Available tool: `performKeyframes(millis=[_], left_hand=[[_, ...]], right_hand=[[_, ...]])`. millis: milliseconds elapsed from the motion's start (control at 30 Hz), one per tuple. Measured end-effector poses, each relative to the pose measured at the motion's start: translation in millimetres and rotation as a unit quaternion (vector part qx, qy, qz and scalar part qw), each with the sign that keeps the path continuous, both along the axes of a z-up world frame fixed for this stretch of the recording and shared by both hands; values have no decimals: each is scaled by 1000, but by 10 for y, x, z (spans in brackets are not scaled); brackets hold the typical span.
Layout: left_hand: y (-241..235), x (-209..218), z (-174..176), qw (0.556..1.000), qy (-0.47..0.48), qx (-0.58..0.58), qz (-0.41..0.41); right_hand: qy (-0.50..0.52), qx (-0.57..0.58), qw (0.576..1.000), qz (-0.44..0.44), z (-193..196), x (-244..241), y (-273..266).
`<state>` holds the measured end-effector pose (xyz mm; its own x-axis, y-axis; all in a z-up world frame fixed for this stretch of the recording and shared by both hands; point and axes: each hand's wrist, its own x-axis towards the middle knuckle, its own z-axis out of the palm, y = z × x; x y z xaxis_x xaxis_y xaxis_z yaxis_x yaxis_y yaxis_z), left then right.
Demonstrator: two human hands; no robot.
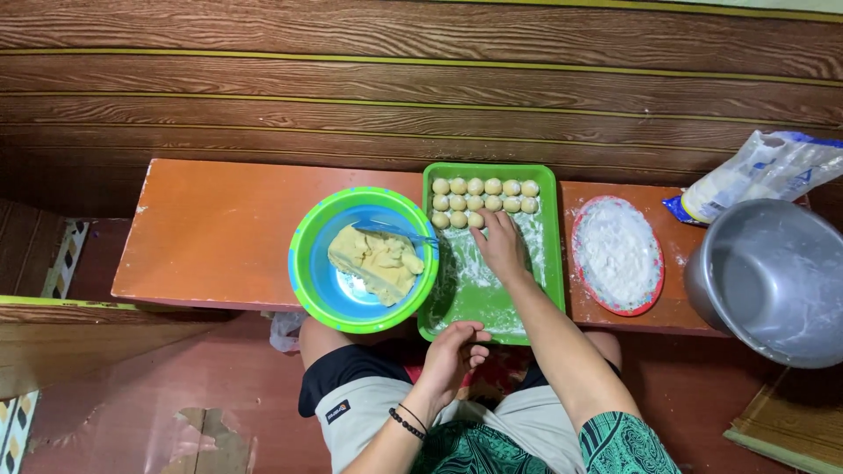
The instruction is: The person rolls small pieces of dough into balls using both hands and places them on a green tray. They repeatedly take dough from a blue bowl, shape it, and arrange the finished balls in rows on the tray.
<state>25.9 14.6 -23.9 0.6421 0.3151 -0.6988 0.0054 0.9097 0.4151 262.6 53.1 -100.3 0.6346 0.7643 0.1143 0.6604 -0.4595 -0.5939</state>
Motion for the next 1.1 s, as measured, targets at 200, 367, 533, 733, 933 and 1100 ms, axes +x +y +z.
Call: performKeyframes(millis=[200,367,533,733,933,1100], left_hand=[[-13,-34,-33,1000,-6,0,5],[-16,-46,-138,1000,-4,-7,16],[206,-2,-54,984,-41,171,6],[1027,20,591,864,4,501,55],[1640,-222,-89,643,234,706,-182],[1533,-266,156,630,225,713,-208]], right_hand=[[-13,-27,1000,4,31,-20,-12],[10,-43,999,26,118,-33,-80],[42,79,996,21,424,-318,-146],[-91,199,965,147,736,-955,-35],[-232,-23,956,177,373,-1259,474],[-220,-106,958,154,552,-1398,608]])
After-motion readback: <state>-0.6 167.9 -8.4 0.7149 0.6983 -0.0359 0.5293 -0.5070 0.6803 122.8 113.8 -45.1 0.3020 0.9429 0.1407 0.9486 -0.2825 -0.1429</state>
